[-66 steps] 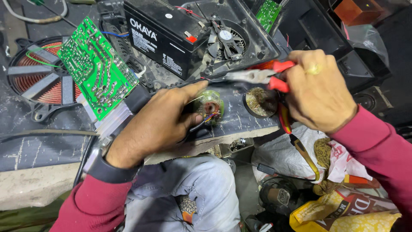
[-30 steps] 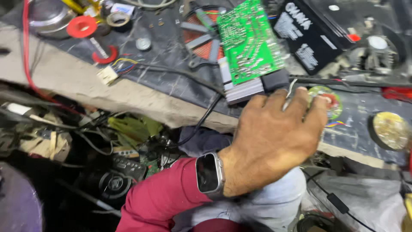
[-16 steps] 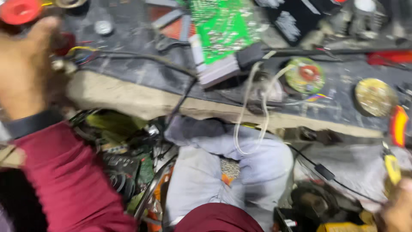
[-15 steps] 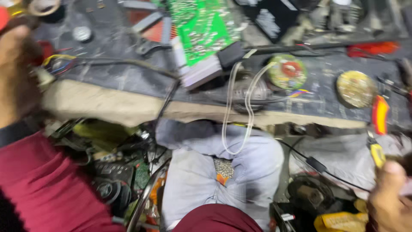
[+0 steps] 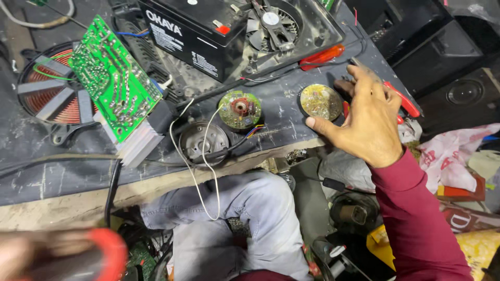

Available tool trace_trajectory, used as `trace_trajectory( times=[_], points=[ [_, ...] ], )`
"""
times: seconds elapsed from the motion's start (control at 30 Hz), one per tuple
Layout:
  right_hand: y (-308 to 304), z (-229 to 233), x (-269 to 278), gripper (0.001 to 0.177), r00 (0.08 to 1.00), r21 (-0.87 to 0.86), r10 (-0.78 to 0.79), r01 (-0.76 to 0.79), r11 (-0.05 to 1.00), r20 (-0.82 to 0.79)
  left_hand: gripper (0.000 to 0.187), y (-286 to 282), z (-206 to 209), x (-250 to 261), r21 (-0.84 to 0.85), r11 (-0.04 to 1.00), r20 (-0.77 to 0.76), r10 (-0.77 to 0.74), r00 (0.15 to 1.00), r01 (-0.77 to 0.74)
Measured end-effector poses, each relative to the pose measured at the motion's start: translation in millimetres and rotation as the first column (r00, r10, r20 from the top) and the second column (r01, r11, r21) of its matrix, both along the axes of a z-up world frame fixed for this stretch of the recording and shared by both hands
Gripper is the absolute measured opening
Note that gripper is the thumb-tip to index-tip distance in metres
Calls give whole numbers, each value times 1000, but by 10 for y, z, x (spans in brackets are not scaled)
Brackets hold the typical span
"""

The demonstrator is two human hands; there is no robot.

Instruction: The person is repairing a small circular electronic component, likely a motor stator, by soldering wires to its terminals. They use pliers to strip wire insulation and a soldering iron to attach the wires, working on a cluttered workbench.

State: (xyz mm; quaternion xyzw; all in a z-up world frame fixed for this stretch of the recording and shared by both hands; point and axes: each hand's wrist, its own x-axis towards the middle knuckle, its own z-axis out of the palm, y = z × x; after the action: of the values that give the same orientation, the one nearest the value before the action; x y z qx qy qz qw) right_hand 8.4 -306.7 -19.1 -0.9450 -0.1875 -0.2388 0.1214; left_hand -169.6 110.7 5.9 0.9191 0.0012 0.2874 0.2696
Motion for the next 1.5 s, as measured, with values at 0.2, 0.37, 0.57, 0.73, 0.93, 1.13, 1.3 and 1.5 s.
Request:
trace_trajectory(
  times=[0.2,0.37,0.57,0.73,0.93,1.13,1.3,1.5],
  points=[
    [99,145,-256,93,1000,213,6,-12,977,29,22,-1341,-67,89,-483,821,173,-253,952,306],
    [170,33,-755,86,966,527,242,-159,835,-92,24,-1535,-172,208,-325,825,298,-374,878,462],
    [282,-132,-1059,88,921,654,371,-207,728,-121,22,-1719,-131,361,-278,822,262,-433,862,498],
    [347,-88,-1141,85,928,584,344,-201,786,-142,29,-1765,-173,432,-269,825,182,-464,867,498],
    [395,-82,-1195,83,930,543,338,-211,813,-144,28,-1827,-253,507,-134,862,127,-475,871,489],
    [396,-71,-1208,83,929,507,341,-225,832,-147,30,-1878,-260,529,-49,897,19,-439,898,439],
    [382,-72,-1234,83,930,457,342,-247,854,-135,26,-1901,-268,564,-33,901,-5,-432,902,432],
    [367,-109,-1170,81,942,492,313,-215,844,-124,28,-1864,-214,530,-112,888,70,-440,895,446]
  ],
)
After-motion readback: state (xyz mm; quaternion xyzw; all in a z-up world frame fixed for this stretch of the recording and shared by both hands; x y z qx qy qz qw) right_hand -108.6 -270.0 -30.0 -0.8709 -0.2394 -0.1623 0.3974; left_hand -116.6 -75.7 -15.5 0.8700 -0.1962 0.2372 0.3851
